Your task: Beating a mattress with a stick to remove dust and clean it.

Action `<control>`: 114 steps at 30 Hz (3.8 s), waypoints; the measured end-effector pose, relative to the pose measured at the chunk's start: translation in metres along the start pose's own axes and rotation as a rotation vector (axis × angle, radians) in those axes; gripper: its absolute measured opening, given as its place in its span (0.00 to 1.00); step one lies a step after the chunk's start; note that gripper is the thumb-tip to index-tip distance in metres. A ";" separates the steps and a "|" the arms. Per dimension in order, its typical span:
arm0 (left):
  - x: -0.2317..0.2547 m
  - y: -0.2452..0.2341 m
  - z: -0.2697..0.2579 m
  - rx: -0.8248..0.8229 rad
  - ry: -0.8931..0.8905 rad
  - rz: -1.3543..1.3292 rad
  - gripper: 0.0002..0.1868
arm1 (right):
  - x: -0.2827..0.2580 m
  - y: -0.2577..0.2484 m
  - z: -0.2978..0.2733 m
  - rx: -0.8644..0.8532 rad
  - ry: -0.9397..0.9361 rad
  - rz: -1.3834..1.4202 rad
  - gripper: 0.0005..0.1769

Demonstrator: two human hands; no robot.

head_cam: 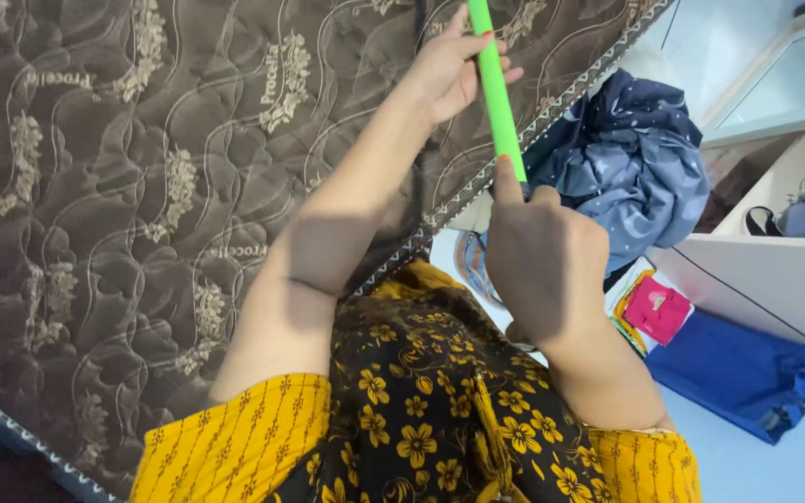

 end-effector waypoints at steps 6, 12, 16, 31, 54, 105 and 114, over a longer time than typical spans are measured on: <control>0.019 -0.029 0.043 -0.069 0.029 -0.044 0.13 | 0.009 0.010 0.024 0.069 -0.018 -0.012 0.28; 0.039 -0.030 0.053 0.094 0.076 0.019 0.13 | 0.019 0.032 0.048 -0.017 -0.005 0.145 0.33; 0.047 -0.018 0.055 0.097 0.084 0.043 0.19 | 0.023 0.041 0.063 -0.011 -0.016 0.142 0.35; 0.082 -0.049 0.078 0.200 0.199 0.138 0.38 | 0.012 0.077 0.104 -0.007 -0.008 0.257 0.28; -0.019 0.051 -0.095 -0.050 -0.122 0.120 0.23 | -0.048 -0.096 -0.066 0.118 0.307 0.083 0.23; 0.002 -0.042 -0.026 0.074 -0.252 0.181 0.14 | -0.096 0.031 -0.037 0.138 0.368 0.013 0.25; -0.020 0.039 -0.108 -0.103 -0.207 0.182 0.11 | -0.092 -0.081 -0.087 0.254 0.340 0.279 0.23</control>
Point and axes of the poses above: each hand's wrist, its own z-axis towards the middle knuckle, its own y-axis out of the palm, x = y × z, the point moved 8 cm from there along z, towards the middle knuckle, and after that the axes turned 8 degrees about -z, right-handed, at the moved point
